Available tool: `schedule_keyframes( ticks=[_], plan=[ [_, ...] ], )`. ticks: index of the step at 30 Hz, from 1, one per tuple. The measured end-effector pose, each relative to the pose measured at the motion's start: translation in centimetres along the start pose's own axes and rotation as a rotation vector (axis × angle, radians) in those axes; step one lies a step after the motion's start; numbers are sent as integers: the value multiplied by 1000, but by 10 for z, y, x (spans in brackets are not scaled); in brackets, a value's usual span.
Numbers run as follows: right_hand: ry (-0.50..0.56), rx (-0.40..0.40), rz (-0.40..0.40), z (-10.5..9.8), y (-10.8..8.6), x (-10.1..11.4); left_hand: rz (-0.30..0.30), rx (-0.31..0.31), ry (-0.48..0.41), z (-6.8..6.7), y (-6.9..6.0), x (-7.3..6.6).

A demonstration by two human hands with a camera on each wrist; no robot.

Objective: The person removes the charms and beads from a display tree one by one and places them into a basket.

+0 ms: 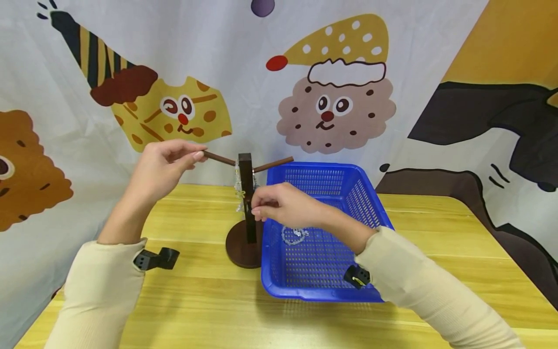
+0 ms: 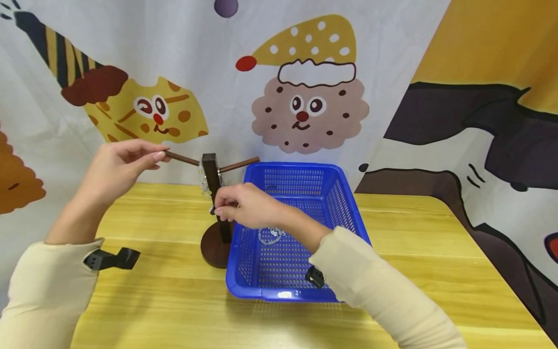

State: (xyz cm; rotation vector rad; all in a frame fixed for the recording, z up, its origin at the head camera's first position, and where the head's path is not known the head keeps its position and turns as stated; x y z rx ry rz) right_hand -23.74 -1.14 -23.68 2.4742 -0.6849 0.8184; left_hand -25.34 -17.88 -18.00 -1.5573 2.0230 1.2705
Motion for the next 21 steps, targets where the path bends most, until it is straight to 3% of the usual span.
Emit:
schedule_keyframes(
  ticks=[6,21],
  plan=[
    [-19,-6,8,-7,-2,-5,-4,8,-7,0,0,1],
    [-126,-113,135,-30,1,-35,11,3,-18,0,1,1]
  ],
)
Point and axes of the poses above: each hand's wrist, its own y-axis towards the middle knuckle, its own z-axis out of the palm, x = y × z, the point moved 9 cm from there along y, towards the middle knuckle, and after that the axes turned 4 degrees about -x, right-handed, at the moved point
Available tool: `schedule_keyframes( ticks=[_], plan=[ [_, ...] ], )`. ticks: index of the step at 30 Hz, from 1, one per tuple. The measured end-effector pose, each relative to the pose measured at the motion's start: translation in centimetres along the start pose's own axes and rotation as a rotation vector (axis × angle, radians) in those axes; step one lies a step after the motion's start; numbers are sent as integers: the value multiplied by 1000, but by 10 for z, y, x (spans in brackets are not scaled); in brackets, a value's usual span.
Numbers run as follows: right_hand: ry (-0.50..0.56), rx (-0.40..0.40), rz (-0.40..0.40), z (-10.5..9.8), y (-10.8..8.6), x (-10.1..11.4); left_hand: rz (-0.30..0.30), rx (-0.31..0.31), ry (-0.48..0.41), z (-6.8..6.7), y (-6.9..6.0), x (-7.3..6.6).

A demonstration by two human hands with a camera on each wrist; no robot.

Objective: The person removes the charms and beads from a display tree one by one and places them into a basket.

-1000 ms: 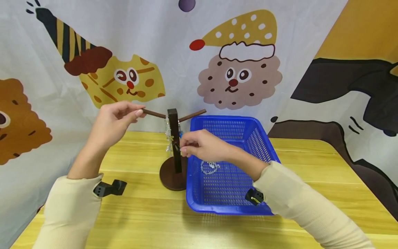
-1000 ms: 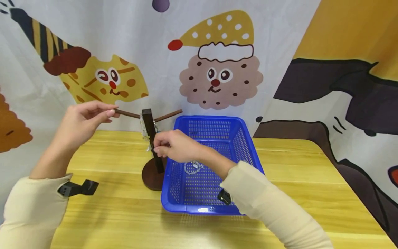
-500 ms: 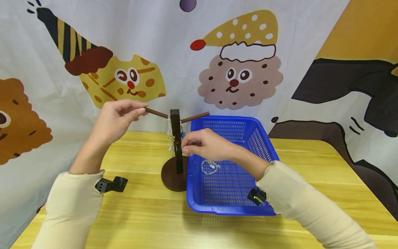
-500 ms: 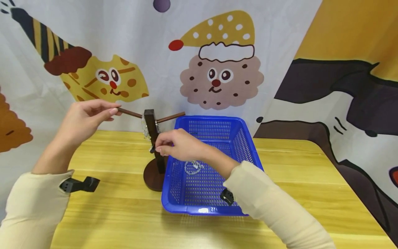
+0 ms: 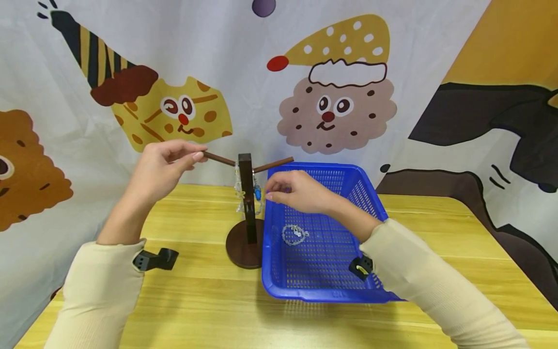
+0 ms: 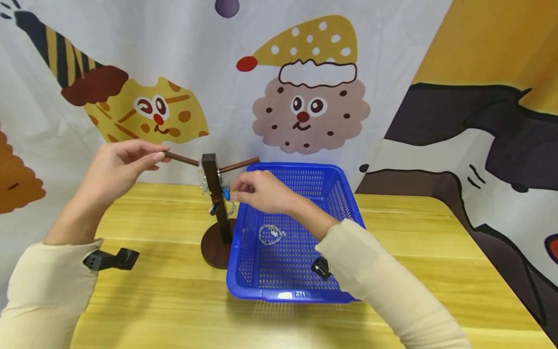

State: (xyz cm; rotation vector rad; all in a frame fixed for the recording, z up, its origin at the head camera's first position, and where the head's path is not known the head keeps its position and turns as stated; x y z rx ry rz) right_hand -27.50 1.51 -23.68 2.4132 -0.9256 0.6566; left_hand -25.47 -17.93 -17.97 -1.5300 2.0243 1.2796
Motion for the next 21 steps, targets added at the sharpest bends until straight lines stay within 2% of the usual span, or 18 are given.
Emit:
schedule_keyframes(
  ticks=[16,21],
  plan=[
    [-45,27,50,20,7,-13,-3,-6,3,-1,-2,0],
    [-44,5,34,23,7,-12,2,-8,4,-1,-1,0]
  ],
)
Point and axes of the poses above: each hand's wrist, its own y-axis towards the middle knuckle, its own z-axis out of the palm, x = y × z, the point moved 9 cm from there along y, towards the middle knuckle, and after that the axes turned 4 degrees about -x, right-handed, at the moved point
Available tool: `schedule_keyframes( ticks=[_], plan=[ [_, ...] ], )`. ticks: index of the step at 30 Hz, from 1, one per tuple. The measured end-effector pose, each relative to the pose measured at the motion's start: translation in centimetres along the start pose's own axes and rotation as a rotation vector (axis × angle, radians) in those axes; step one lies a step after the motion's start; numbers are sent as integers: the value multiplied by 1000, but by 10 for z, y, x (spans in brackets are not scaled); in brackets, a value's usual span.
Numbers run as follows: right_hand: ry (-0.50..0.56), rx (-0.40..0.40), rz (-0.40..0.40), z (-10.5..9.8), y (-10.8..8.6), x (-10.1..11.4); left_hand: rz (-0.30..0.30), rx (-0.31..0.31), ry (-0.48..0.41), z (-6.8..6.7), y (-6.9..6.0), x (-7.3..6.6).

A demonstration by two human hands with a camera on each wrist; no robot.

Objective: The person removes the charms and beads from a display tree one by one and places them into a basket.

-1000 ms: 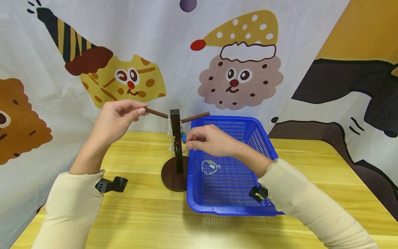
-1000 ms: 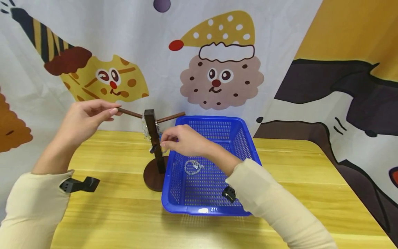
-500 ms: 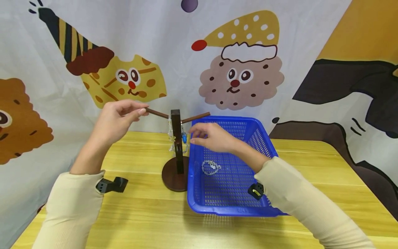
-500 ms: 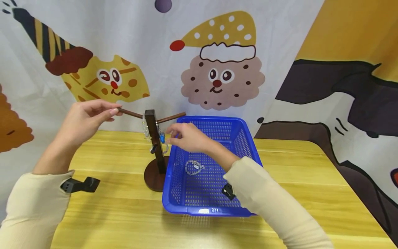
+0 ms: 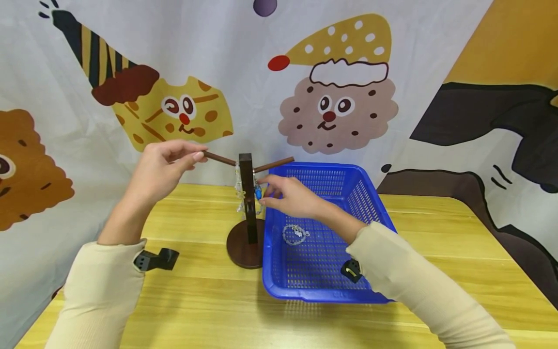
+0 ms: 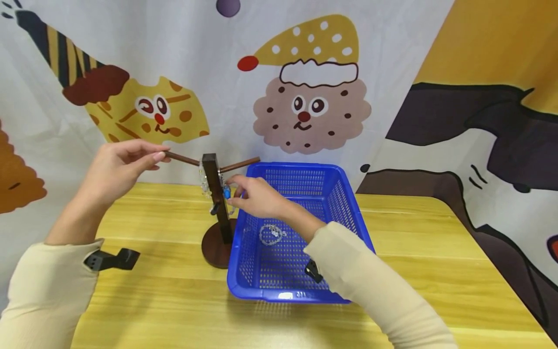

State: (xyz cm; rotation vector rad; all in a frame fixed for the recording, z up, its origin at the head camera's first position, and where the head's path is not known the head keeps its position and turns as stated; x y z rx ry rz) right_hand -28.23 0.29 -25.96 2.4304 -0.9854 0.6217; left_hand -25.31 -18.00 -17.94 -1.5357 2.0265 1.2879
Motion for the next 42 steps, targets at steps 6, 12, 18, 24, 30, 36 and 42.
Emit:
schedule_keyframes(
  ticks=[6,12,18,24,30,36,42],
  plan=[
    [-26,-37,-35,1,0,2,9,-5,-2,0,1,1],
    [-33,-50,-37,0,0,5,-6,-1,-3,0,1,2],
    [-41,-31,-38,0,-1,8,-7,0,0,0,0,2],
    [-28,9,-30,-2,-4,9,-4,1,-3,0,0,2],
    [8,46,-2,-6,-10,9,-2,-4,12,-1,0,1],
    [22,32,1,-17,-14,8,-15,1,27,0,0,2],
    [29,20,-3,-28,-18,4,-18,5,22,0,0,2]
  ],
)
Point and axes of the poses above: each hand's wrist, its own y-axis towards the middle knuckle, its own z-axis out of the palm, x = y × z, the point moved 9 cm from there along y, towards the middle knuckle, and after that the axes turned 4 degrees about -x, right-handed, at the moved point
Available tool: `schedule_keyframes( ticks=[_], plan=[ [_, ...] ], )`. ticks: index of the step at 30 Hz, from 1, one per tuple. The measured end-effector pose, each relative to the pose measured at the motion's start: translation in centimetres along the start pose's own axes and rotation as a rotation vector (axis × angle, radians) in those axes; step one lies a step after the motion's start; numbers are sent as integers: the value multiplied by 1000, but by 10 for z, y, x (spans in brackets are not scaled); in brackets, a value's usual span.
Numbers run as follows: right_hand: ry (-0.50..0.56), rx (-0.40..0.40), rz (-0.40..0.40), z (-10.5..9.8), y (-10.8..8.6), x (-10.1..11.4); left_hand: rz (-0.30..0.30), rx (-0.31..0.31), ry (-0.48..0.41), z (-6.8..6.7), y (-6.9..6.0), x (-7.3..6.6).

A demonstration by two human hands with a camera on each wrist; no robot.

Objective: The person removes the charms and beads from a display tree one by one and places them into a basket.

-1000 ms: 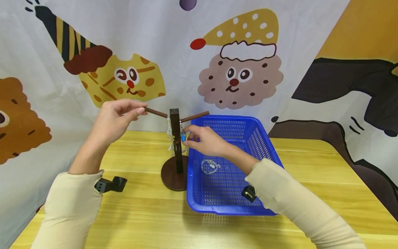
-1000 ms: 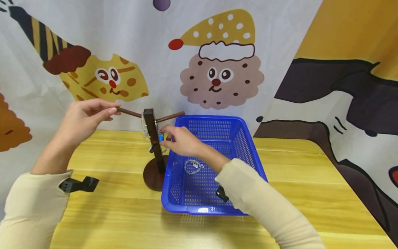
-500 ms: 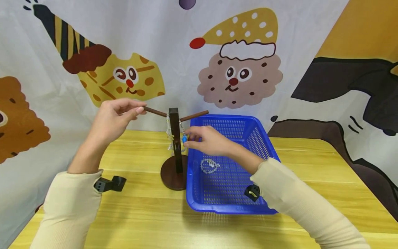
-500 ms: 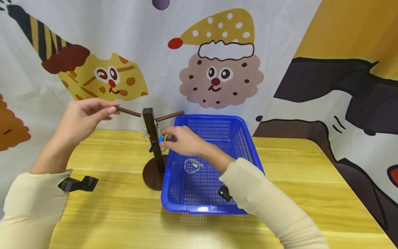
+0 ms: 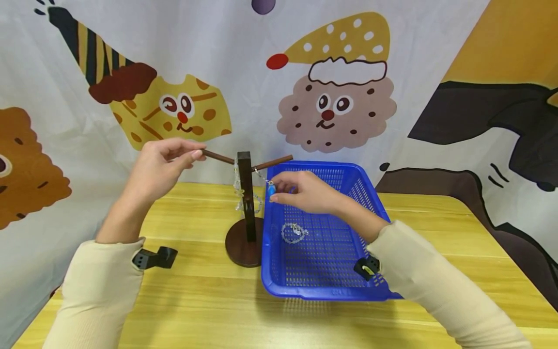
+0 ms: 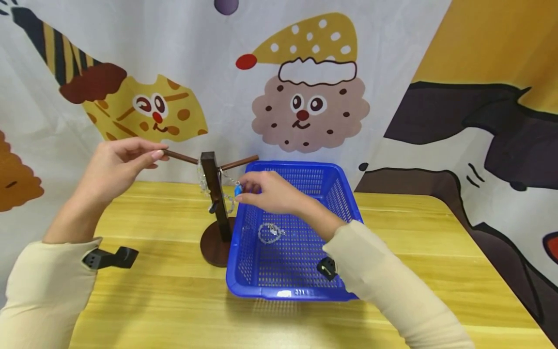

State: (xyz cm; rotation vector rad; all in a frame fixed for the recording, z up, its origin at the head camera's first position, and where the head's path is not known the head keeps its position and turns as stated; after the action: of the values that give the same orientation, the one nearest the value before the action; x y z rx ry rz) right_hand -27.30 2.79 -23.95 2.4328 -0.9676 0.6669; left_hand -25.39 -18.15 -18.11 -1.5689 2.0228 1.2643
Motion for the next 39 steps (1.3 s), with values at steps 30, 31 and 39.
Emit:
schedule_keyframes(
  ticks=[30,31,39],
  plan=[
    [28,-92,78,-51,-25,-20,5,1,-6,1,0,0],
    [30,-95,85,-53,-26,-21,6,1,-9,1,0,0],
    [79,-122,115,-61,-31,-34,11,-8,-5,0,0,-1]
  ],
)
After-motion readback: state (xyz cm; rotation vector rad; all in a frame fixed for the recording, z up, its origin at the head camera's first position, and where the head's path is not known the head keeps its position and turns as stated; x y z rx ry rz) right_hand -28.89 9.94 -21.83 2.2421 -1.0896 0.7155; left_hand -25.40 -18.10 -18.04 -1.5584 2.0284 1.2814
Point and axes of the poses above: each hand's wrist, its own y-axis towards the middle knuckle, its own z-axis out of the palm, x = y × z, the point moved 9 cm from there along y, towards the middle knuckle, and after that the axes turned 4 degrees about -x, right-handed, at the moved point
